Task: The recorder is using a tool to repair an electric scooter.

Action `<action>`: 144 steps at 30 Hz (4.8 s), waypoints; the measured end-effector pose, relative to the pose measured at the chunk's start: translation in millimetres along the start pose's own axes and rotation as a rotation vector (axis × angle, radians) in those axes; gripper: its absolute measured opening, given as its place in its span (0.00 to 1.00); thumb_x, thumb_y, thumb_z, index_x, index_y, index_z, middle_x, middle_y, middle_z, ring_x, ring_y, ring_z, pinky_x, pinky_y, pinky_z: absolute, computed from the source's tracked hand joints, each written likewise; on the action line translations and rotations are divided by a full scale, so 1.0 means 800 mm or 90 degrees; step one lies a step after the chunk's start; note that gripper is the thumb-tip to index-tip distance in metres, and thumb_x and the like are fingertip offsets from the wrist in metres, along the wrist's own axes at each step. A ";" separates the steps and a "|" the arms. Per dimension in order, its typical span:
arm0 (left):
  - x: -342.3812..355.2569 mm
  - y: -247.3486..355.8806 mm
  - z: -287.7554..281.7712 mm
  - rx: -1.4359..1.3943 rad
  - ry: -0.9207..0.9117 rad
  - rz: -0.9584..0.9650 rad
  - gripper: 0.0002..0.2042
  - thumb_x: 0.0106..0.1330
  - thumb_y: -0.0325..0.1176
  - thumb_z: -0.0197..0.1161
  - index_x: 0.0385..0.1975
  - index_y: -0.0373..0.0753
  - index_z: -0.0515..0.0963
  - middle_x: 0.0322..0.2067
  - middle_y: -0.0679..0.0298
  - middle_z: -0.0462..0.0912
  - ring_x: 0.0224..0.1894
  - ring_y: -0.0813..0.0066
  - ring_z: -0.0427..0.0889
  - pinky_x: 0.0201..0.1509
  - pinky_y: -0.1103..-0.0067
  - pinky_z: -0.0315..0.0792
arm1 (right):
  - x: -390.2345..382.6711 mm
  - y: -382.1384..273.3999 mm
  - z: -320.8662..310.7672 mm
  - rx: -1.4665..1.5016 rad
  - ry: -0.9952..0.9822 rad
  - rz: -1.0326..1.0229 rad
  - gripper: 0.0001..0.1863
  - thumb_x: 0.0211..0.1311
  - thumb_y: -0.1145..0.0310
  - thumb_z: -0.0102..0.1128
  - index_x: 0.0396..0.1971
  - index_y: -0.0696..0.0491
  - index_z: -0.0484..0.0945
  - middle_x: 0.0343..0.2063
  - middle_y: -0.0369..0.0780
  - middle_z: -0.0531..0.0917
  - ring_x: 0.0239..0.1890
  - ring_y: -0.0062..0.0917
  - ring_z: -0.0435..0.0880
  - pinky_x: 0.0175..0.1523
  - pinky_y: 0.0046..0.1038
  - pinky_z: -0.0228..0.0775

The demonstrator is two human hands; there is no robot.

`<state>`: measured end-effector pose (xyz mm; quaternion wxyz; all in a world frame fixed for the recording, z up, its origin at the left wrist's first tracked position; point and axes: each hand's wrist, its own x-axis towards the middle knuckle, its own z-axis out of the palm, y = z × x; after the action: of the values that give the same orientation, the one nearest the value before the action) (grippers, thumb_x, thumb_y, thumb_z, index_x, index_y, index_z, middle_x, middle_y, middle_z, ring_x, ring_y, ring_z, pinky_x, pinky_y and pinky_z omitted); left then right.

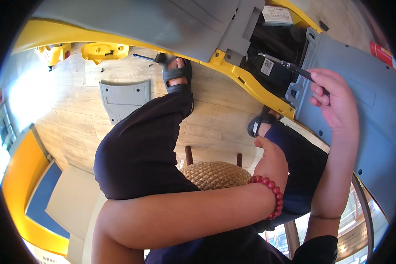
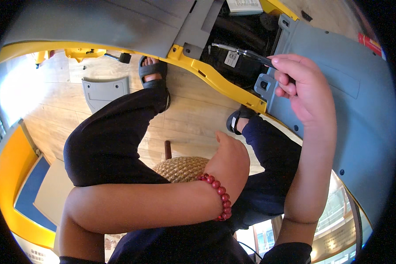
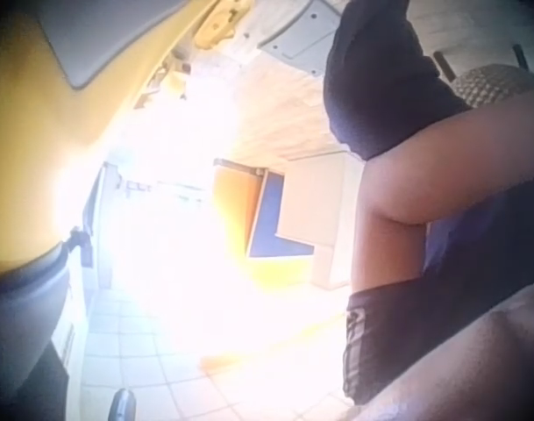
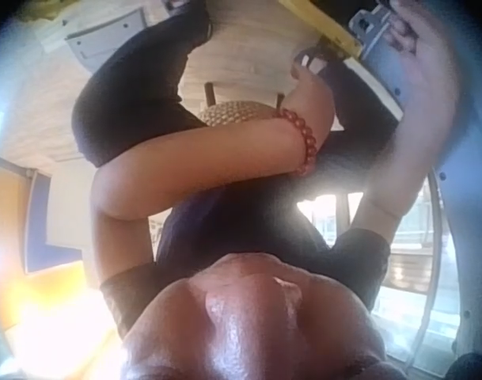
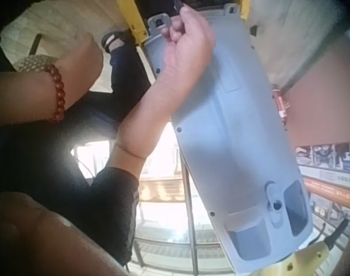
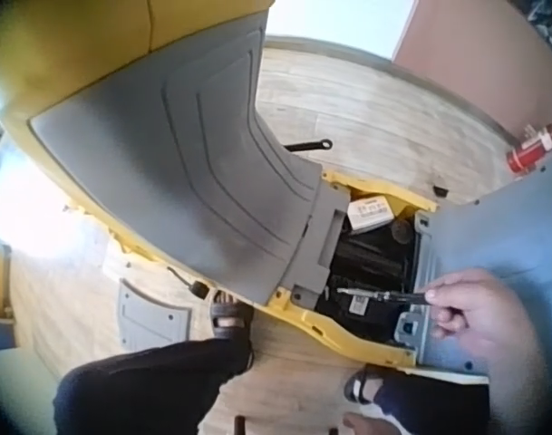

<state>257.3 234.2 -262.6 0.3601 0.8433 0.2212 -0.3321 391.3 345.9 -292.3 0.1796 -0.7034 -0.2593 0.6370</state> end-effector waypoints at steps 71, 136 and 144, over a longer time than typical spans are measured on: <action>-0.004 -0.006 0.006 0.013 0.095 -0.004 0.16 0.63 0.35 0.50 0.45 0.36 0.77 0.42 0.55 0.79 0.48 0.60 0.75 0.55 0.57 0.60 | 0.007 0.012 0.105 -0.666 0.140 -0.156 0.10 0.55 0.71 0.53 0.21 0.62 0.77 0.21 0.53 0.79 0.27 0.46 0.80 0.36 0.40 0.75; -0.022 -0.008 -0.011 0.004 0.072 -0.002 0.17 0.63 0.35 0.48 0.49 0.35 0.75 0.46 0.54 0.77 0.51 0.59 0.74 0.57 0.54 0.59 | -0.013 0.011 0.086 -0.800 -0.033 -0.296 0.10 0.61 0.71 0.47 0.28 0.61 0.76 0.15 0.48 0.79 0.23 0.41 0.81 0.33 0.38 0.75; -0.019 -0.006 -0.012 0.009 0.092 -0.025 0.16 0.63 0.34 0.49 0.46 0.35 0.77 0.43 0.56 0.78 0.49 0.59 0.75 0.56 0.55 0.60 | -0.008 0.007 0.088 -0.814 -0.061 -0.285 0.10 0.60 0.71 0.49 0.27 0.61 0.76 0.17 0.49 0.79 0.24 0.42 0.81 0.34 0.39 0.75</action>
<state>248.0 242.3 -248.9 0.3307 0.8630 0.2611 -0.2788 321.7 332.4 -299.1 -0.1559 -0.5716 -0.7320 0.3365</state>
